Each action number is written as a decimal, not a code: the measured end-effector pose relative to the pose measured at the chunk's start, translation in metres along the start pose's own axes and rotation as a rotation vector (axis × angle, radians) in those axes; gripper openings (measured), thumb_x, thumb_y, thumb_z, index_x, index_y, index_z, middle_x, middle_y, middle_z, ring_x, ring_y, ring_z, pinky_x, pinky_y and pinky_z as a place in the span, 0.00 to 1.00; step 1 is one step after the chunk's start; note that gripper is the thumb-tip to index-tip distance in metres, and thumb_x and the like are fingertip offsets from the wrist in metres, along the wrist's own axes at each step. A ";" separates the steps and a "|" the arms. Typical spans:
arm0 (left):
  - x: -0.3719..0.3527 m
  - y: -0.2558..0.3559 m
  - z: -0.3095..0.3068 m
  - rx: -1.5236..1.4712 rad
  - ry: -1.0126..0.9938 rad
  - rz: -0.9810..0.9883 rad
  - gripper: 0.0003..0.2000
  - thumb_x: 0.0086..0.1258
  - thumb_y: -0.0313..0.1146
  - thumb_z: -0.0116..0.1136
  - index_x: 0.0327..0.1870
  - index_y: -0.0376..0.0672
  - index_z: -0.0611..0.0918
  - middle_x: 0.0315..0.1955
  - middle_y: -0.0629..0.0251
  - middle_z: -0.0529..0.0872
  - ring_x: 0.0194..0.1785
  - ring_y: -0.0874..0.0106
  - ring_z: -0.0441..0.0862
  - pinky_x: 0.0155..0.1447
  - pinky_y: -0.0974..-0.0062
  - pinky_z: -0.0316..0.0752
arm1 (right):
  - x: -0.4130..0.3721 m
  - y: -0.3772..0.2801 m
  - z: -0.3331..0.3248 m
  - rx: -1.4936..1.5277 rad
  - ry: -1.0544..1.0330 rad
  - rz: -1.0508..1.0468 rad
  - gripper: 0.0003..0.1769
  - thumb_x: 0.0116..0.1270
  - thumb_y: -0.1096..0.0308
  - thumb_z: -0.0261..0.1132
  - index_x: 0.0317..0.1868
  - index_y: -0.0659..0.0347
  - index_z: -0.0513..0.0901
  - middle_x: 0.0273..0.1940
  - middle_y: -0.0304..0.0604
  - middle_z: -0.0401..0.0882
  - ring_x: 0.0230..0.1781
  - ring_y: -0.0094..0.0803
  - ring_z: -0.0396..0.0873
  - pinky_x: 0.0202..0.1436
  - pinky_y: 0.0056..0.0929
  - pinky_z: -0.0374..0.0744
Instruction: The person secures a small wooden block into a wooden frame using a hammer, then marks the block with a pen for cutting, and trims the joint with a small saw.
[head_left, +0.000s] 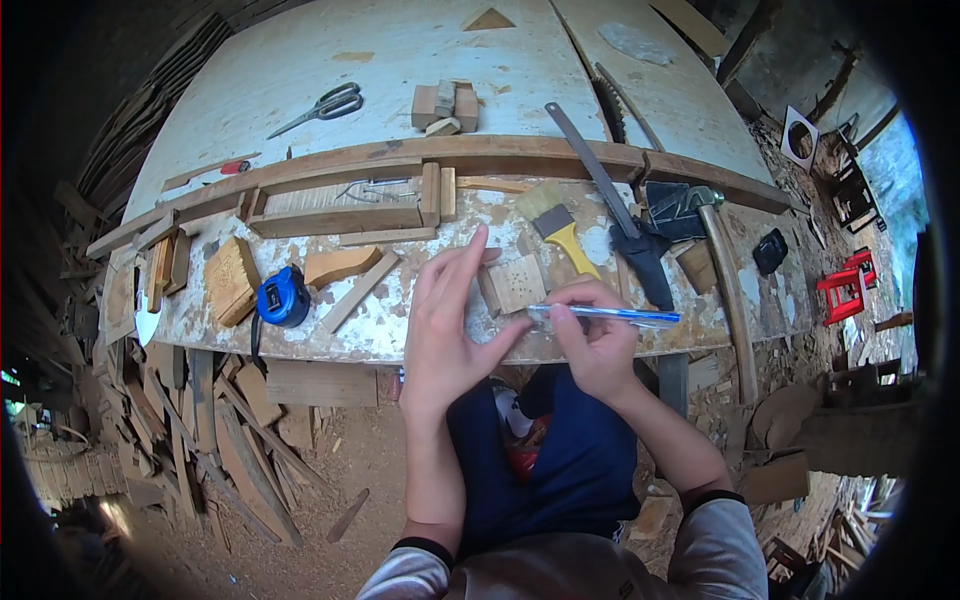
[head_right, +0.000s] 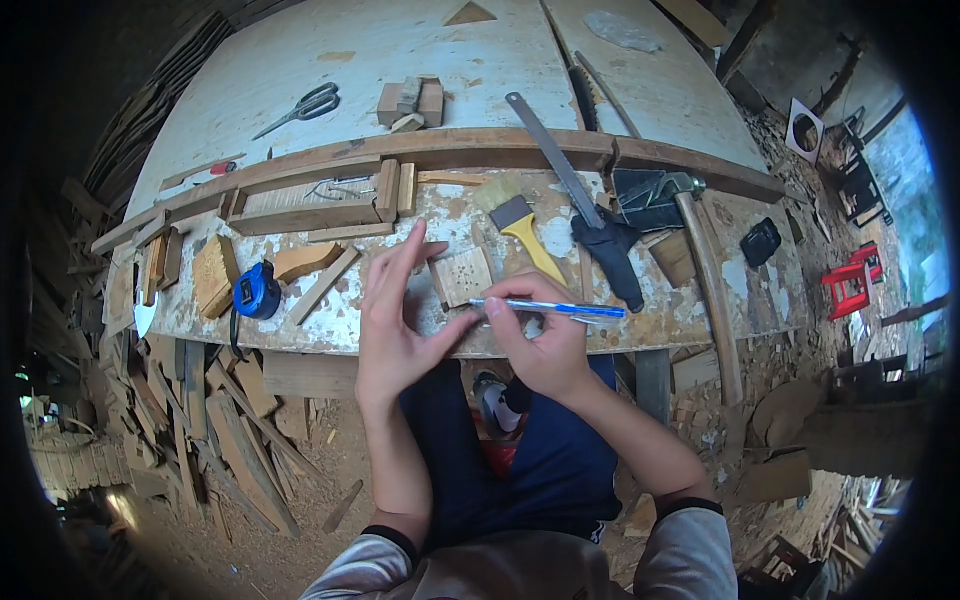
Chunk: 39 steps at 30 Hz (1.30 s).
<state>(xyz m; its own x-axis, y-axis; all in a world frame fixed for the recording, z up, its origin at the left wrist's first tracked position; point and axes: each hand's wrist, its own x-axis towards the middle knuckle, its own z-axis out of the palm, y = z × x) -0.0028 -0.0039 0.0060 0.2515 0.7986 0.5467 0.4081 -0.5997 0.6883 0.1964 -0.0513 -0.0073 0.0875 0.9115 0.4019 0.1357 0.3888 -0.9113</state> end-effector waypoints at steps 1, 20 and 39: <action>-0.001 -0.002 0.001 -0.005 0.001 0.006 0.52 0.53 0.26 0.84 0.86 0.42 0.73 0.59 0.57 0.93 0.66 0.57 0.83 0.73 0.58 0.77 | 0.001 -0.002 0.000 -0.013 0.010 -0.029 0.05 0.79 0.73 0.71 0.50 0.66 0.87 0.43 0.42 0.87 0.42 0.23 0.83 0.47 0.26 0.80; -0.002 -0.007 -0.003 -0.108 -0.053 0.003 0.51 0.49 0.25 0.86 0.83 0.40 0.77 0.57 0.59 0.96 0.70 0.60 0.82 0.77 0.59 0.74 | 0.006 -0.004 0.002 -0.256 -0.111 -0.246 0.03 0.73 0.77 0.70 0.43 0.66 0.84 0.43 0.52 0.86 0.48 0.46 0.85 0.57 0.40 0.81; -0.003 -0.008 -0.002 -0.112 -0.044 0.009 0.51 0.50 0.26 0.86 0.83 0.45 0.77 0.57 0.61 0.95 0.71 0.56 0.83 0.76 0.57 0.77 | 0.008 -0.004 0.002 -0.276 -0.122 -0.269 0.03 0.72 0.77 0.71 0.42 0.66 0.84 0.42 0.53 0.86 0.48 0.47 0.86 0.55 0.40 0.82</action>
<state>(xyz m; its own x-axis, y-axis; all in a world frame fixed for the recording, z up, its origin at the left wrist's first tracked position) -0.0085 -0.0015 0.0005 0.2943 0.7930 0.5334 0.3059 -0.6069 0.7335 0.1950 -0.0453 -0.0010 -0.1030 0.7980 0.5938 0.3992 0.5800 -0.7101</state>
